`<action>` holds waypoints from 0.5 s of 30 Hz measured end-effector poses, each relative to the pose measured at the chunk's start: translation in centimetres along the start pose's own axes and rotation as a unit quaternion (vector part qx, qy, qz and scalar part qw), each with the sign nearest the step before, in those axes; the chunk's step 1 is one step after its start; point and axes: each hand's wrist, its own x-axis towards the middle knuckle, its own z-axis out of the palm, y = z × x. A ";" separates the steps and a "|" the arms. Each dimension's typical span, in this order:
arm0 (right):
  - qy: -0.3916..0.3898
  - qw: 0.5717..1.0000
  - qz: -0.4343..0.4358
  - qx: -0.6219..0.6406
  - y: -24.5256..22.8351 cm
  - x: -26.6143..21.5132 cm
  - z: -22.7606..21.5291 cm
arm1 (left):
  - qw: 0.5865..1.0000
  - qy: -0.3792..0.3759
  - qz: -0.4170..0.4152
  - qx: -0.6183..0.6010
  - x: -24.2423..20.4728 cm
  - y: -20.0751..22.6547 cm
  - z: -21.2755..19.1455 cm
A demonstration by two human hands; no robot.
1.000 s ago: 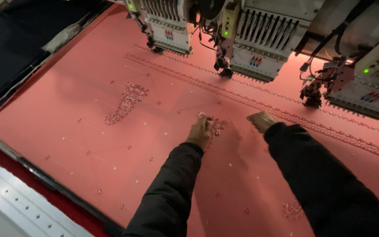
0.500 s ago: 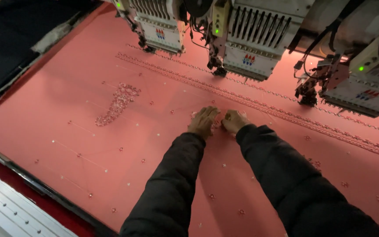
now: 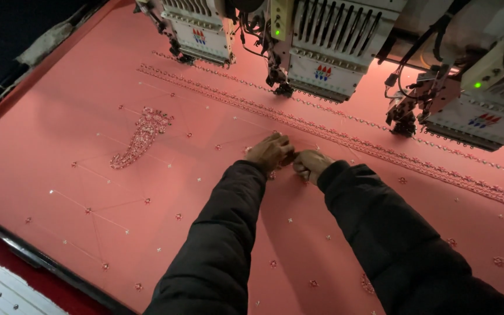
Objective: The person places sequins onto a piece of pink fabric secured in an embroidery machine frame, pressing them down by hand to attach them.
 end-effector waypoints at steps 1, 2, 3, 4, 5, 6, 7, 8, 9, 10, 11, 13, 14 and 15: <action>0.000 1.000 -0.001 0.000 0.0 -0.3 0.2 | 1.000 0.001 0.000 0.000 0.1 -0.3 1.0; 0.026 0.999 0.001 0.037 0.1 -0.7 0.4 | 1.000 -0.015 0.020 0.002 0.3 -0.6 1.9; 0.051 0.996 0.003 0.074 0.1 -1.1 0.7 | 0.999 -0.031 0.040 0.004 0.2 -1.0 2.8; 0.050 0.996 0.002 0.075 -1.1 -3.3 1.5 | 0.999 -0.031 0.040 0.005 -0.2 -0.5 1.0; 0.052 0.996 -0.004 0.075 -2.2 -5.6 2.0 | 0.997 -0.058 -0.006 -0.045 -0.6 0.4 -0.7; 0.053 0.996 -0.010 0.075 -3.2 -7.9 2.5 | 0.991 -0.084 -0.053 -0.095 -1.1 1.3 -2.3; 0.052 0.996 -0.011 0.075 -2.5 -7.2 2.1 | 0.991 -0.084 -0.054 -0.093 -1.5 1.8 -3.0; 0.055 0.996 -0.021 0.073 -1.7 -6.4 1.6 | 0.991 -0.080 -0.069 -0.085 -2.0 2.5 -3.7; 0.060 0.995 -0.029 0.069 -0.7 -5.9 0.8 | 0.990 -0.075 -0.083 -0.080 -2.3 3.6 -4.1; 0.062 0.995 -0.028 0.068 -0.3 -6.6 0.2 | 0.990 -0.074 -0.083 -0.082 -2.4 4.3 -3.3; 0.040 0.996 -0.019 0.072 -0.1 -7.2 0.3 | 0.994 -0.012 -0.066 -0.092 -3.2 4.5 -2.9; 0.021 0.997 -0.013 0.076 0.1 -9.4 0.4 | 0.992 0.053 -0.045 -0.101 -4.5 5.6 -3.6; -0.006 0.999 0.007 0.046 0.3 -11.0 0.5 | 0.989 0.024 -0.056 -0.138 -5.0 6.6 -4.6; -0.037 0.999 0.029 0.015 0.6 -12.5 0.8 | 0.982 -0.007 -0.069 -0.174 -5.9 7.5 -5.7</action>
